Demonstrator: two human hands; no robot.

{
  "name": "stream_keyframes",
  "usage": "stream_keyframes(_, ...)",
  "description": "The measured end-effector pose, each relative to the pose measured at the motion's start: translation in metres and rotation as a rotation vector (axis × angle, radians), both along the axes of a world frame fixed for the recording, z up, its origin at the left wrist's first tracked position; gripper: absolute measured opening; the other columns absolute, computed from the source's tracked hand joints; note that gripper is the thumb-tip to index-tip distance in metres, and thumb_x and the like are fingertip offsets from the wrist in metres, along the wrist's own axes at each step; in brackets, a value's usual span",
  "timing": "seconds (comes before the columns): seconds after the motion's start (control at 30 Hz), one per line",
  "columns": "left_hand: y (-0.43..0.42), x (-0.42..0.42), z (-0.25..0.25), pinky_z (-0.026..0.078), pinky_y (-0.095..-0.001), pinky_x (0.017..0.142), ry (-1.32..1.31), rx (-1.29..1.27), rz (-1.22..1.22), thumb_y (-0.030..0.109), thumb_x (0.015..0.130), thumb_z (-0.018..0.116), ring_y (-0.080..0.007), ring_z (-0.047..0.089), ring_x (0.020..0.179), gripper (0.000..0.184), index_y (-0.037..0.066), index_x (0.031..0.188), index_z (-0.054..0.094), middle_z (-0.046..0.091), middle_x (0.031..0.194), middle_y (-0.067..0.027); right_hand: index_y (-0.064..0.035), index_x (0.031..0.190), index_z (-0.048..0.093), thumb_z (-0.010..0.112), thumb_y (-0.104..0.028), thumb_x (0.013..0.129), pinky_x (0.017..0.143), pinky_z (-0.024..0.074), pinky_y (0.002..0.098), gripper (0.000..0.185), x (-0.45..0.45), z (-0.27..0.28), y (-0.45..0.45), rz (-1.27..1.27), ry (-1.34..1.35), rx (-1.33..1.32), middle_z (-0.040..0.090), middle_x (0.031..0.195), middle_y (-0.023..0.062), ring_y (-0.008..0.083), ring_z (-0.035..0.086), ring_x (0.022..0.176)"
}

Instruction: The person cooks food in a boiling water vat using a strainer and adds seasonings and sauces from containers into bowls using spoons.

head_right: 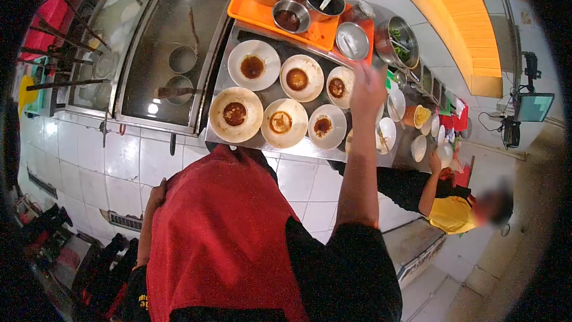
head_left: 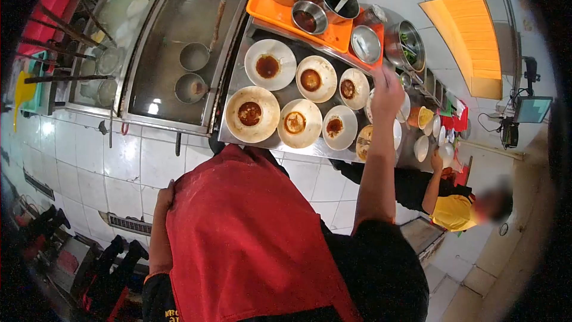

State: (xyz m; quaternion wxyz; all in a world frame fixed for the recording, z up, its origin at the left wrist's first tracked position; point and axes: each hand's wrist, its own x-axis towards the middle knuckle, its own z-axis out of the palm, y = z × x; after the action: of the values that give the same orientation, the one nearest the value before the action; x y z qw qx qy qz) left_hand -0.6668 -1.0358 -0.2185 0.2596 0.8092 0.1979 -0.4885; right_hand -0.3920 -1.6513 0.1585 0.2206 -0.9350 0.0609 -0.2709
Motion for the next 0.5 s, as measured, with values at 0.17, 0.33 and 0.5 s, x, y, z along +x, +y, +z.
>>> stream_keyframes(0.17, -0.013, 0.018, -0.013, 0.046, -0.0519, 0.085, -0.089, -0.174, -0.539, 0.053, 0.098, 0.023, -0.0483, 0.059, 0.097, 0.069, -0.004, 0.111, 0.06, 0.063, 0.097, -0.0323, -0.0014, 0.099, 0.067, 0.058, -0.018, 0.091, 0.075, 0.0509, 0.0338, 0.02, -0.138, -0.1, -0.04, -0.262, 0.576, -0.123, 0.068, 0.082, 0.0161, 0.0258, 0.067, 0.08)
stream_keyframes(0.33, -0.018, 0.041, -0.015, 0.048, -0.0494, 0.087, -0.017, -0.088, -0.489, 0.053, 0.098, 0.028, -0.0467, 0.058, 0.103, 0.068, -0.006, 0.106, 0.062, 0.061, 0.103, -0.0339, 0.0019, 0.097, 0.065, 0.056, -0.014, 0.091, 0.078, 0.0498, 0.0391, 0.019, -0.088, -0.054, 0.006, -0.187, 0.259, 0.114, 0.067, 0.092, 0.0195, 0.0335, 0.065, 0.086)
stream_keyframes(0.5, -0.029, 0.069, 0.025, 0.048, -0.0468, 0.085, -0.06, -0.069, -0.351, 0.055, 0.096, 0.034, -0.0436, 0.06, 0.102, 0.068, -0.005, 0.102, 0.065, 0.062, 0.105, -0.0312, -0.0004, 0.099, 0.065, 0.057, -0.018, 0.091, 0.078, 0.0488, 0.0373, 0.021, 0.06, -0.013, 0.06, 0.108, -0.098, 0.041, 0.065, 0.093, 0.0187, 0.0322, 0.063, 0.087)
